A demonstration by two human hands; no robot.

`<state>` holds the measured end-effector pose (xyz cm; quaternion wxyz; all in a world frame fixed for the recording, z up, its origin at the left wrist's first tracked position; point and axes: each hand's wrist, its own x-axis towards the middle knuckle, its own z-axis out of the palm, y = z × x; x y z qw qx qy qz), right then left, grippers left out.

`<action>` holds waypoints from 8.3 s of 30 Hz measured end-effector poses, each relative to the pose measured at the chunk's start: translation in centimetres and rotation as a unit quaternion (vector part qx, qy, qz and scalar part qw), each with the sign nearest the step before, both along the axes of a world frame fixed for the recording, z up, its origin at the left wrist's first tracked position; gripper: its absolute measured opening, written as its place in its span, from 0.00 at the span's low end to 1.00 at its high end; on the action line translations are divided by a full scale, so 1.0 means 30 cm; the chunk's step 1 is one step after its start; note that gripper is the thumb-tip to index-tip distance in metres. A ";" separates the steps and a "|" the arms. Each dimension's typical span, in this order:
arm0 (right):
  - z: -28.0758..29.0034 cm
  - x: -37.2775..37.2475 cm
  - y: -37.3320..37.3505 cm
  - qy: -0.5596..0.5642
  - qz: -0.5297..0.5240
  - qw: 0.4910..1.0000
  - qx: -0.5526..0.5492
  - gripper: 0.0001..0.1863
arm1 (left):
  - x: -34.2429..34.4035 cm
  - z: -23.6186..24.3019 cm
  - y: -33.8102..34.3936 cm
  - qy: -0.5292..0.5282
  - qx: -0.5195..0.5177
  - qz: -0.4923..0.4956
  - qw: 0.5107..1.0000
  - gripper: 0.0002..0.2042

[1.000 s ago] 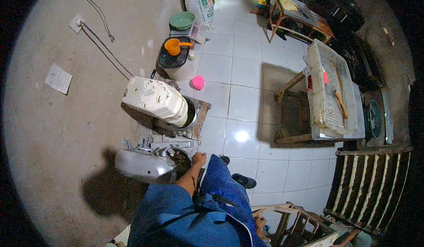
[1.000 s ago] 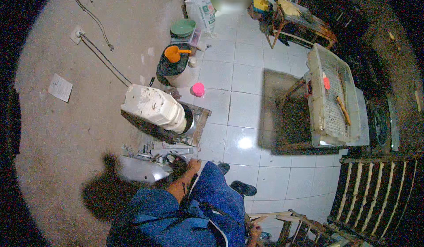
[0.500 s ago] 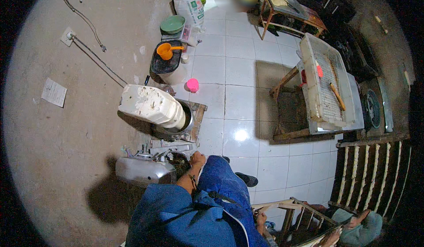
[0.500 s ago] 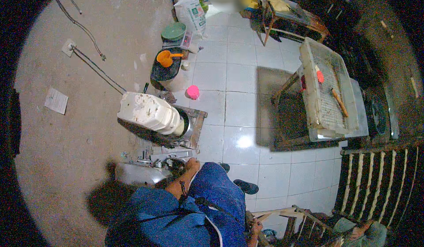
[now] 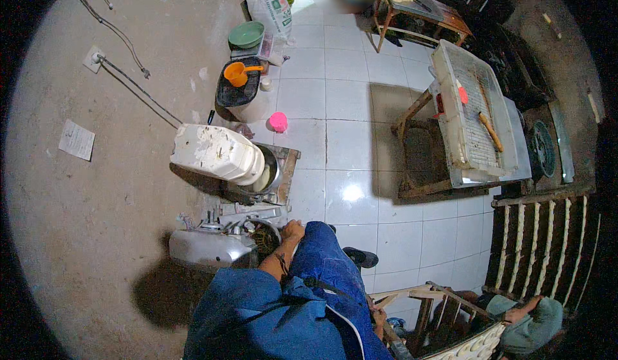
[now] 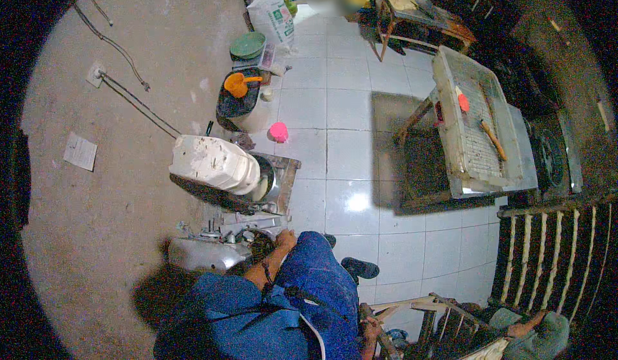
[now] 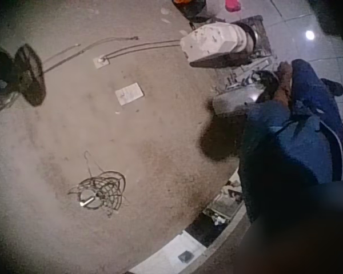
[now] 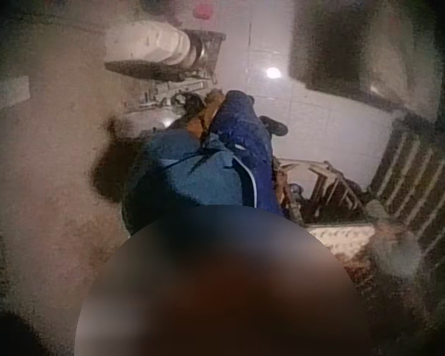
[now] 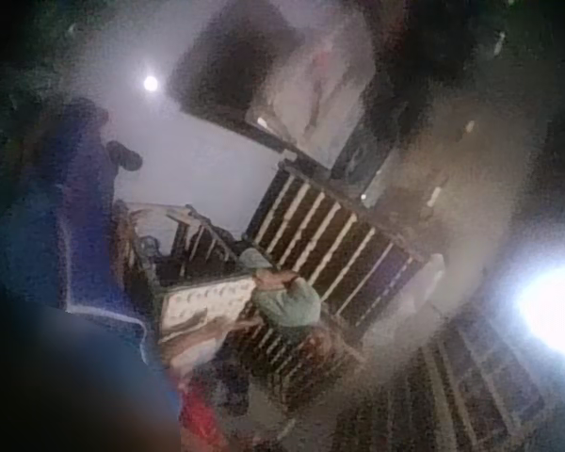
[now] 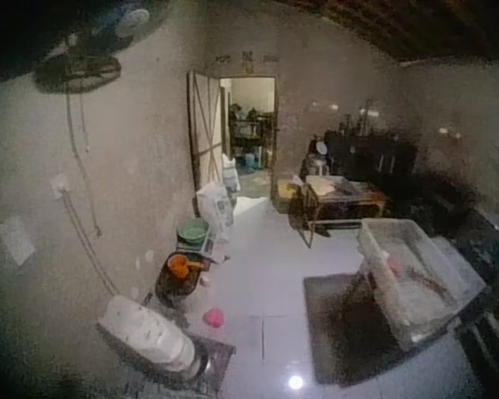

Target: The person shapes small dough pieces into ring forms by hand and places them on a floured wooden board. Other workers are also shaping dough nearby. The person occasionally moves around the workspace to retrieve dough and continues forming rings.

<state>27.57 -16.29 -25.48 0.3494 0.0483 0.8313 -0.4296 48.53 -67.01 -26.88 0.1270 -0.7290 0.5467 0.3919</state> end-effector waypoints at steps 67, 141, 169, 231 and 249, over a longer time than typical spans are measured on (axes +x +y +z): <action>0.931 0.000 0.582 0.336 -0.544 0.765 0.072 0.12 | -1.151 0.949 1.908 0.582 0.076 -0.786 0.194 0.10; 0.884 -0.574 1.793 0.389 -0.721 0.544 0.184 0.20 | -1.626 1.134 2.800 0.322 0.489 -0.702 0.406 0.10; 0.762 -0.557 2.290 0.305 -0.693 0.554 0.347 0.15 | -1.889 1.122 2.498 0.302 0.413 -0.747 0.424 0.14; 1.047 -0.359 0.668 0.217 -0.679 0.701 -0.008 0.37 | -1.312 1.075 2.184 0.554 0.131 -0.751 0.334 0.16; 1.132 -0.227 0.546 0.230 -0.539 0.809 -0.053 0.27 | -1.239 1.016 2.015 0.467 0.335 -0.703 0.418 0.21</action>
